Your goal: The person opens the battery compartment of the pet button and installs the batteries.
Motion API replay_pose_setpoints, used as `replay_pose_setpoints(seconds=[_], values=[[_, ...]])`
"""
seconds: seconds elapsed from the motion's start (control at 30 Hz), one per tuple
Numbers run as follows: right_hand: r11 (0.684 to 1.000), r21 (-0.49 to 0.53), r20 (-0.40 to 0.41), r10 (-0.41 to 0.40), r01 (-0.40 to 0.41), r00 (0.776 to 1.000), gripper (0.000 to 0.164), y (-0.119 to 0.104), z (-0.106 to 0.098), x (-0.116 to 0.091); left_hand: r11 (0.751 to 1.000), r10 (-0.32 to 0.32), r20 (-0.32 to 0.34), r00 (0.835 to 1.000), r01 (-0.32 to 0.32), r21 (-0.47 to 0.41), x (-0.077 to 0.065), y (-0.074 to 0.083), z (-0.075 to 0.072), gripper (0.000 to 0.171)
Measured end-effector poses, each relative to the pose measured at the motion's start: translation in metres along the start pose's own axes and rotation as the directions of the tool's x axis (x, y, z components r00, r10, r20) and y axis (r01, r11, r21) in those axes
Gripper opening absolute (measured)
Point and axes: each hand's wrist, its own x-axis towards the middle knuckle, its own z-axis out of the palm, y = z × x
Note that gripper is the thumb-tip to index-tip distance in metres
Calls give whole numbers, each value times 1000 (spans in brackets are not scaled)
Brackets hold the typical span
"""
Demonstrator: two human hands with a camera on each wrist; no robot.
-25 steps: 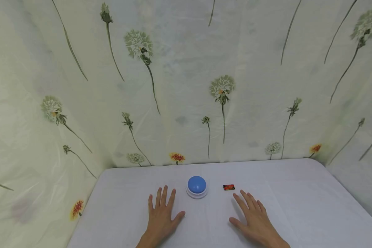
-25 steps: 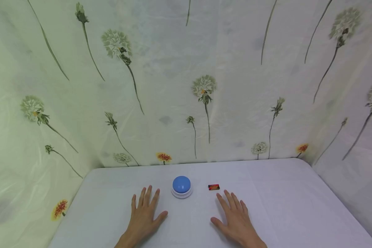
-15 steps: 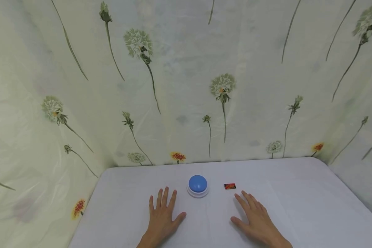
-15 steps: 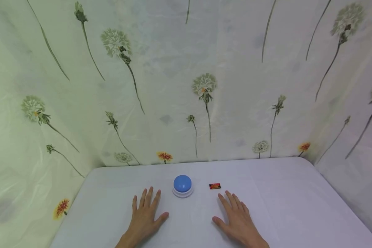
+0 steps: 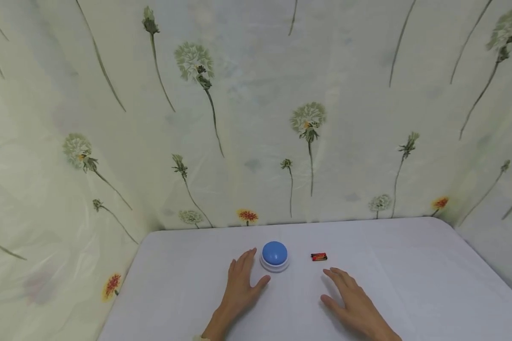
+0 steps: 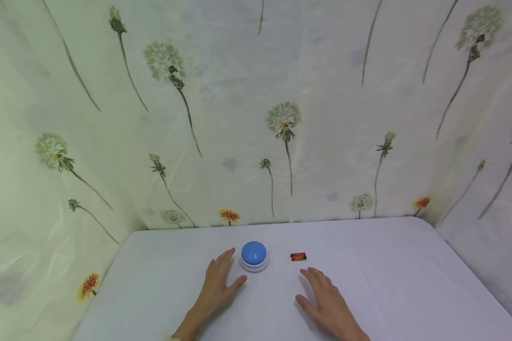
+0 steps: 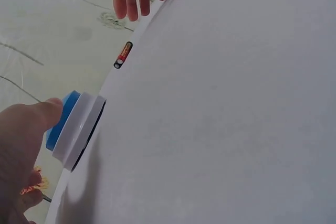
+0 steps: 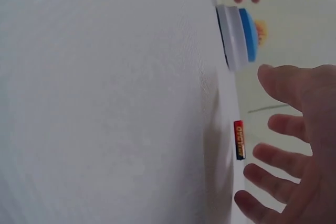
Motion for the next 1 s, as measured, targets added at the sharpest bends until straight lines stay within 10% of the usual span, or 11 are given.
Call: replay_pose_setpoints(seconds=[0.43, 1.0], values=[[987, 155, 48, -42, 34, 998, 52, -19, 8, 23, 977, -77, 45, 996, 84, -196, 26, -5, 24, 87], [902, 431, 57, -54, 24, 997, 60, -34, 41, 62, 977, -56, 33, 998, 61, -202, 26, -8, 24, 82]])
